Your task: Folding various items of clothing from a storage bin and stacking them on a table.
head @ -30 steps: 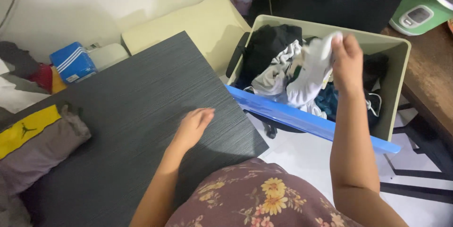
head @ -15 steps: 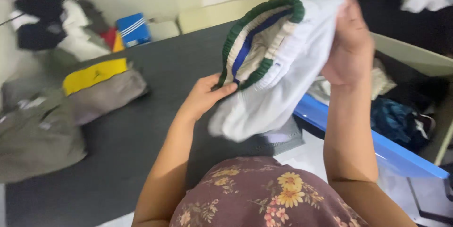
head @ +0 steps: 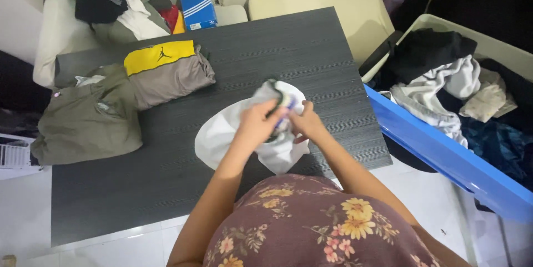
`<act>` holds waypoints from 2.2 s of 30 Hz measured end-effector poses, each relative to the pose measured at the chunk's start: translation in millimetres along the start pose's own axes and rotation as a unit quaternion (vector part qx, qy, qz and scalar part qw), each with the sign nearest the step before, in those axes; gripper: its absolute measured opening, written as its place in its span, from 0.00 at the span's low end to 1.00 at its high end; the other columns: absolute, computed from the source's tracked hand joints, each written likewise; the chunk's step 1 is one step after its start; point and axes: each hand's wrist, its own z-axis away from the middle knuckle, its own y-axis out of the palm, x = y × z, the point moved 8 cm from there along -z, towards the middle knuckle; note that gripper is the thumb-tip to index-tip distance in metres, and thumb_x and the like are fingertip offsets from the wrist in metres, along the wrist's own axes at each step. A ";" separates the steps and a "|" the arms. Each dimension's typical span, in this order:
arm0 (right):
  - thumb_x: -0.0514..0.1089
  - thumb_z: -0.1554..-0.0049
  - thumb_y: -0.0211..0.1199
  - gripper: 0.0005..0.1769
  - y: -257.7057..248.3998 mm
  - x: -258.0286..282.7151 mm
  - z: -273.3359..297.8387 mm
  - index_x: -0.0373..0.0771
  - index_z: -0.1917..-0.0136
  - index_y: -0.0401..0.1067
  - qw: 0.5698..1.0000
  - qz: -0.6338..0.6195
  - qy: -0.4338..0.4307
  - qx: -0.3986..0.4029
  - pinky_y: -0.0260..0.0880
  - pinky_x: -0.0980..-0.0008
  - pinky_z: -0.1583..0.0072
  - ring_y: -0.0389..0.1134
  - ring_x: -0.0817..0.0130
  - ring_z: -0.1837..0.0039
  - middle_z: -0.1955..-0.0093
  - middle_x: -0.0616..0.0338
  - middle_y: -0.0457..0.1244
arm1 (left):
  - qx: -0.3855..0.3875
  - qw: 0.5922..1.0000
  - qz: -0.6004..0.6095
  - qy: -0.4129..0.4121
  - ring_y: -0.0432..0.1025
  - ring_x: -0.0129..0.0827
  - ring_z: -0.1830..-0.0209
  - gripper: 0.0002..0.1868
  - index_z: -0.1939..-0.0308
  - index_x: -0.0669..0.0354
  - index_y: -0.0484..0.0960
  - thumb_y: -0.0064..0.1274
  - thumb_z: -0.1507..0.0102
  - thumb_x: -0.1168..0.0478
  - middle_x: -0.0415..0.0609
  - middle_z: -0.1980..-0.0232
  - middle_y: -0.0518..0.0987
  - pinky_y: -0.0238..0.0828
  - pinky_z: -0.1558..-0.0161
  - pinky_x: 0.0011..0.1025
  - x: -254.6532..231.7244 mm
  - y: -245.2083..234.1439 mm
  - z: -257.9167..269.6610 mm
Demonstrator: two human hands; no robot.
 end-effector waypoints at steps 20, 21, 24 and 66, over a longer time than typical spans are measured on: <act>0.56 0.41 0.62 0.27 -70.9 -57.9 -19.5 0.32 0.40 0.76 0.968 -0.197 -0.053 0.143 0.73 0.54 0.41 0.73 0.50 0.44 0.42 0.41 0.70 | 0.171 0.971 -0.036 -0.162 0.67 0.62 0.36 0.37 0.45 0.58 0.83 0.28 0.34 0.35 0.62 0.39 0.78 0.46 0.34 0.65 200.2 171.8 -45.5; 0.56 0.41 0.62 0.27 -69.7 -69.6 -25.7 0.32 0.40 0.76 0.968 -0.195 -0.056 0.144 0.73 0.54 0.41 0.73 0.50 0.44 0.42 0.41 0.70 | 0.166 0.972 -0.035 -0.162 0.67 0.62 0.36 0.37 0.45 0.58 0.83 0.28 0.34 0.35 0.62 0.39 0.78 0.46 0.34 0.65 151.6 132.7 -39.0; 0.63 0.43 0.67 0.36 -89.8 -102.1 -13.4 0.30 0.37 0.76 0.986 0.157 0.034 -0.049 0.76 0.57 0.54 0.75 0.53 0.52 0.47 0.42 0.73 | 0.203 0.943 -0.098 -0.244 0.63 0.61 0.27 0.45 0.37 0.59 0.79 0.26 0.35 0.27 0.61 0.35 0.77 0.35 0.27 0.69 61.9 67.7 -13.0; 0.42 0.60 0.78 0.23 -189.8 168.2 166.6 0.36 0.54 0.71 0.825 0.370 -0.427 -0.023 0.72 0.58 0.52 0.71 0.56 0.54 0.57 0.52 0.68 | 0.053 0.864 0.444 0.233 0.72 0.33 0.42 0.09 0.45 0.62 0.76 0.41 0.26 0.69 0.53 0.33 0.79 0.69 0.39 0.34 -12.7 -160.5 -46.4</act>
